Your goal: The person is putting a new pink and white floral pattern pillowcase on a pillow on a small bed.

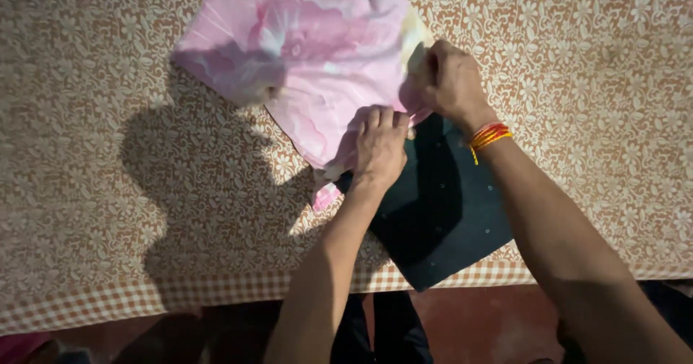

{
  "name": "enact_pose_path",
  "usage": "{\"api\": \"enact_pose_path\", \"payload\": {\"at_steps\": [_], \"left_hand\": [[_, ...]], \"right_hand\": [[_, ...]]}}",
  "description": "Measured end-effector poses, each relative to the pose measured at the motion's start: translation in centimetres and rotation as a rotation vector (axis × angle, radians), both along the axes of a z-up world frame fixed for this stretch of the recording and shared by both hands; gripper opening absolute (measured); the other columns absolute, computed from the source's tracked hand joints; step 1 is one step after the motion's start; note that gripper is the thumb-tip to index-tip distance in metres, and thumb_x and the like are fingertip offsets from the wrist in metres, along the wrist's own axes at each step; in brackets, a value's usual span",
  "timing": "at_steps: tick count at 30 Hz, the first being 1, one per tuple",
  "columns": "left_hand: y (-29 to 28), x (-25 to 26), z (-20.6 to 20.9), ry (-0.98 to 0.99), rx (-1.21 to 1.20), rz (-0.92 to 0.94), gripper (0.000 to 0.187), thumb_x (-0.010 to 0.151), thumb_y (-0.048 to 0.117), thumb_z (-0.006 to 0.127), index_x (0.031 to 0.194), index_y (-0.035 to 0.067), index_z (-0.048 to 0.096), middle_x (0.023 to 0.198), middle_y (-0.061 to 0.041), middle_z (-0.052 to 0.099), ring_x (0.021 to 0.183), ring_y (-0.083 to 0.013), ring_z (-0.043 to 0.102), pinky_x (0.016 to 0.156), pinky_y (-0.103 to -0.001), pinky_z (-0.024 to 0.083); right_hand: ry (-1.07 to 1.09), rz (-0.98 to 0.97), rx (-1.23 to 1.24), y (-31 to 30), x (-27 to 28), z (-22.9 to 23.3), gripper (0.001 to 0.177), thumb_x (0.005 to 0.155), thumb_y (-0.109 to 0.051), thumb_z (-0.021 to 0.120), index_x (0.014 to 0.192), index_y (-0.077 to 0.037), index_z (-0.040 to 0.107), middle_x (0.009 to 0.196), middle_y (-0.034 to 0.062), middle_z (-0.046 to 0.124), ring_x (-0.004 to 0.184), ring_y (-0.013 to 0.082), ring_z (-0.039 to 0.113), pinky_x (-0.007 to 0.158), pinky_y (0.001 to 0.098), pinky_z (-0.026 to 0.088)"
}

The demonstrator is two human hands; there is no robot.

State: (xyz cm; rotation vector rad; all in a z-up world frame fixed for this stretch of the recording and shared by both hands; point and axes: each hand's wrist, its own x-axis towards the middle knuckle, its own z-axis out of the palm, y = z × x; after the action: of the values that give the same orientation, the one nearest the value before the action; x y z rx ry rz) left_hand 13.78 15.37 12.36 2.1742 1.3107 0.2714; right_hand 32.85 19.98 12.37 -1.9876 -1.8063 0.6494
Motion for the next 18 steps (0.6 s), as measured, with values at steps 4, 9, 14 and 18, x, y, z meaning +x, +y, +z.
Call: {"api": "enact_pose_path", "payload": {"at_steps": [4,9,14,18], "left_hand": [[1.2,0.7,-1.4,-0.234,-0.061,0.149,0.036,0.068,0.009,0.078,0.101,0.004,0.065,0.100,-0.016,0.065,0.104,-0.0372,0.060,0.090,-0.052,0.047],[0.2,1.1,-3.2,-0.515,-0.236,0.357,0.013,0.080,0.000,0.066,0.092,0.004,0.065,0.082,-0.017,0.066,0.080,-0.0349,0.066,0.073,-0.046,0.051],[-0.5,0.1,0.1,-0.469,-0.463,0.318,0.013,0.083,0.001,0.062,0.095,0.006,0.065,0.077,-0.018,0.067,0.072,-0.0310,0.069,0.066,-0.042,0.051],[-1.7,-1.8,0.6,-0.499,-0.482,0.305,0.009,0.091,0.010,0.064,0.099,0.010,0.068,0.081,-0.014,0.070,0.076,-0.0272,0.071,0.068,-0.040,0.053]], "right_hand": [[0.022,0.127,-0.066,-2.1,0.0,0.5,0.054,0.080,-0.008,0.068,0.133,0.005,0.061,0.117,0.0289,0.063,0.111,0.0465,0.059,0.098,0.0495,0.051],[-0.099,0.272,0.082,-6.6,-1.2,1.2,0.066,0.076,-0.006,0.069,0.140,0.003,0.057,0.141,0.0258,0.057,0.127,0.0434,0.055,0.108,0.0486,0.045],[-0.254,0.259,0.024,-5.8,-1.5,1.7,0.066,0.071,-0.010,0.073,0.135,-0.001,0.058,0.134,0.0189,0.061,0.123,0.0399,0.057,0.106,0.0477,0.045],[-0.218,0.269,0.018,-4.9,-0.5,2.1,0.067,0.067,-0.017,0.078,0.128,0.001,0.059,0.123,0.0219,0.061,0.115,0.0423,0.056,0.101,0.0493,0.045]]}}
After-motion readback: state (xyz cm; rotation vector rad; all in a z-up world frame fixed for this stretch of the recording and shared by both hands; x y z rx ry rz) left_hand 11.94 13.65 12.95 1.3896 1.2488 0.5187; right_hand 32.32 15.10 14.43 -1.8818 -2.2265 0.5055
